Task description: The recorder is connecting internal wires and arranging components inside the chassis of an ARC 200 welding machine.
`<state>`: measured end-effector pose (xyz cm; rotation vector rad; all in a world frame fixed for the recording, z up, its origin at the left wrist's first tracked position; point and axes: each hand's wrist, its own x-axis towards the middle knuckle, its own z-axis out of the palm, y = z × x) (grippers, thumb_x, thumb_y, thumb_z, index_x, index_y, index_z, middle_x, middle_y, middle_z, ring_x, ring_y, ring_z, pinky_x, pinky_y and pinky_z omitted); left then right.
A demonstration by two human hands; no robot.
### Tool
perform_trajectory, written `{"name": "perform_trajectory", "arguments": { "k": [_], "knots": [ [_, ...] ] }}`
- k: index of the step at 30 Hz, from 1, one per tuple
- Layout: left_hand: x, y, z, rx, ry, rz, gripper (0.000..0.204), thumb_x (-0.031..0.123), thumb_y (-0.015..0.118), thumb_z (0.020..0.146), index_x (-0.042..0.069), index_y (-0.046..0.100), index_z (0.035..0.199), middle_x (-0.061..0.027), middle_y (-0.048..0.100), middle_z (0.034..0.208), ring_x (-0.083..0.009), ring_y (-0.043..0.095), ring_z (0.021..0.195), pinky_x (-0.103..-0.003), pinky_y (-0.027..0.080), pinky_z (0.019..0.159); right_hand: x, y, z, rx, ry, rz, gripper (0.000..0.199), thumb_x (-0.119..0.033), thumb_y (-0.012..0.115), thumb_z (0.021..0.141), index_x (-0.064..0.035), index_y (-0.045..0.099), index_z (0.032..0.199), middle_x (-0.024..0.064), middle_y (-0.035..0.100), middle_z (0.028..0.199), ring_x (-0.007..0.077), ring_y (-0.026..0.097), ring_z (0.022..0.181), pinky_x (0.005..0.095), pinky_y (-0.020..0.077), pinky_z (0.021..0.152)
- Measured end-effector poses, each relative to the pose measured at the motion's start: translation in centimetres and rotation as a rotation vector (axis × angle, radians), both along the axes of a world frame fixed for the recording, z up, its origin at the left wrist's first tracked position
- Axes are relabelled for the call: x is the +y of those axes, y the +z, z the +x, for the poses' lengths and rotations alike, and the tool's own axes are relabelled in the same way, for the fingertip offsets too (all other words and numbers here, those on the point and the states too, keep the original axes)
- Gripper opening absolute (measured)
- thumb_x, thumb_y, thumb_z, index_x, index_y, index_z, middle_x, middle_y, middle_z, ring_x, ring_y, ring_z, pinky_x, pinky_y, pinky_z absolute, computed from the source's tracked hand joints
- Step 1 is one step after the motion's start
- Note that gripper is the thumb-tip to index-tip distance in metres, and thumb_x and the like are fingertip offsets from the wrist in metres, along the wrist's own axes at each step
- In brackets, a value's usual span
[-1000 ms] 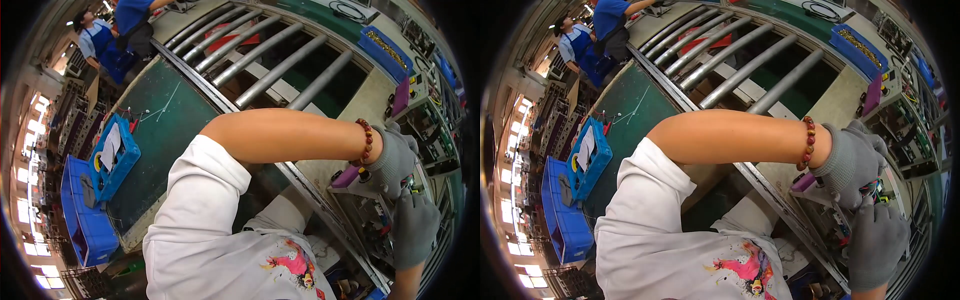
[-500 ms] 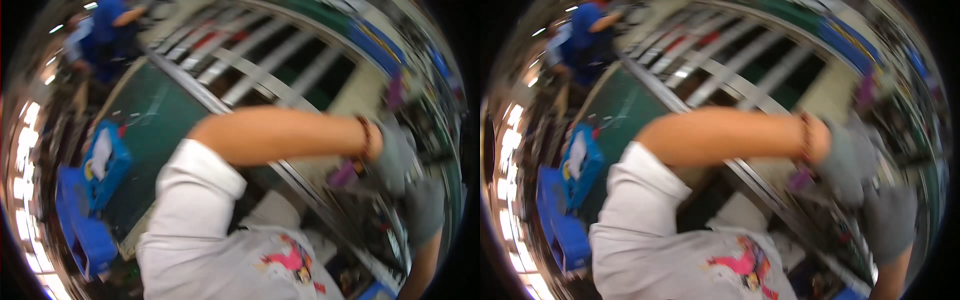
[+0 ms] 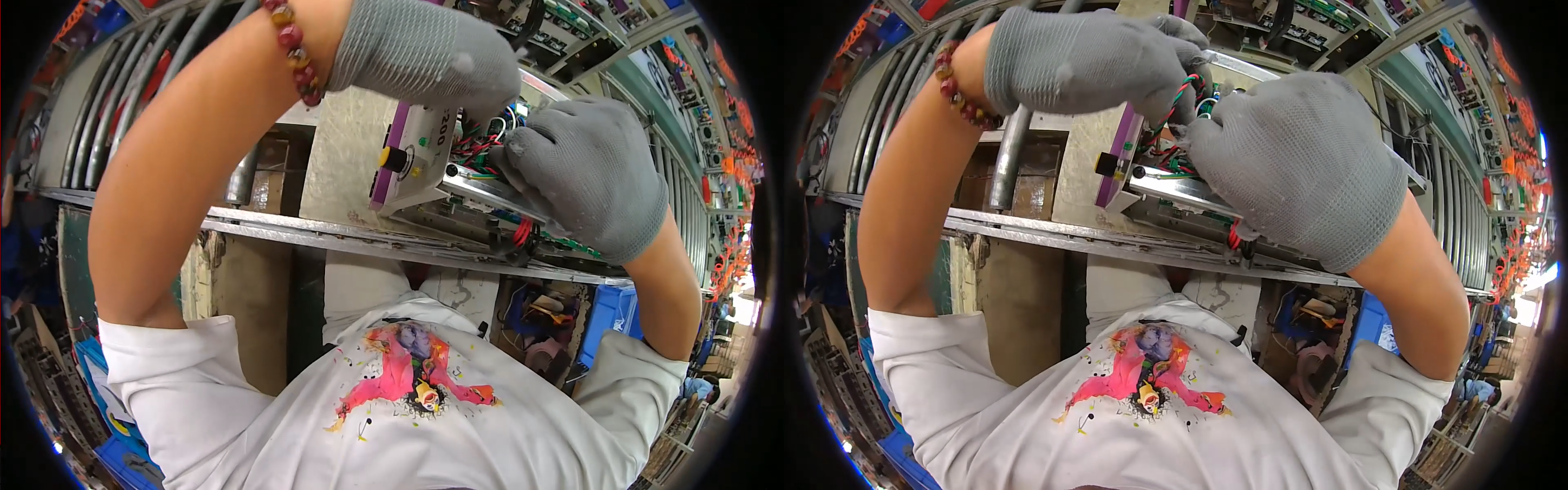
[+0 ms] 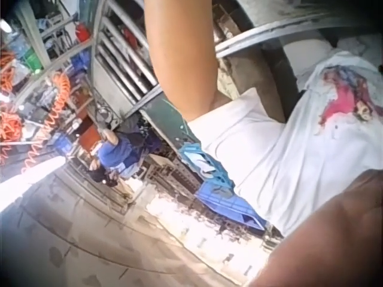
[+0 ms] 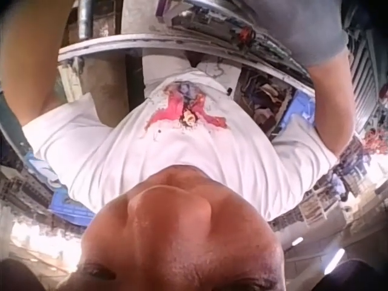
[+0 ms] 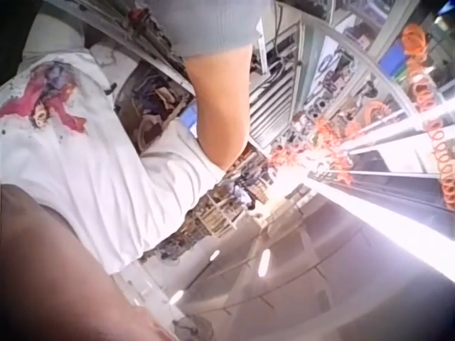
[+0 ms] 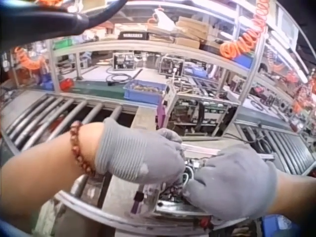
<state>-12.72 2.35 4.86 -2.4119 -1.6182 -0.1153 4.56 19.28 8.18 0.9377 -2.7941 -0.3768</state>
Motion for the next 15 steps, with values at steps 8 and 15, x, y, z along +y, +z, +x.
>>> {"name": "perform_trajectory", "arguments": {
  "k": [8,15],
  "knots": [
    [2.5,3.9,3.4,-0.040,0.214,-0.467,0.027,0.024,0.055,0.084,0.005,0.073,0.086,-0.0156,0.071,0.085,-0.0340,0.068,0.080,-0.044,0.053,0.072,-0.5,0.0,-0.3,0.049,0.043,0.009,0.017,-0.012,0.074,0.069,-0.0081,0.059,0.075,0.0065,0.056,0.069,0.0278,0.059,0.063,0.0387,0.0457,0.056],
    [2.1,2.1,6.0,-0.057,0.614,-0.549,0.033,0.027,0.063,0.084,0.009,0.072,0.110,-0.0090,0.058,0.124,-0.0221,0.043,0.131,-0.049,0.041,0.103,-0.5,0.0,-0.2,0.061,0.059,0.049,0.011,-0.018,0.067,0.072,-0.0110,0.060,0.077,0.0062,0.062,0.072,0.0258,0.065,0.066,0.0369,0.0511,0.056]
  ]
}}
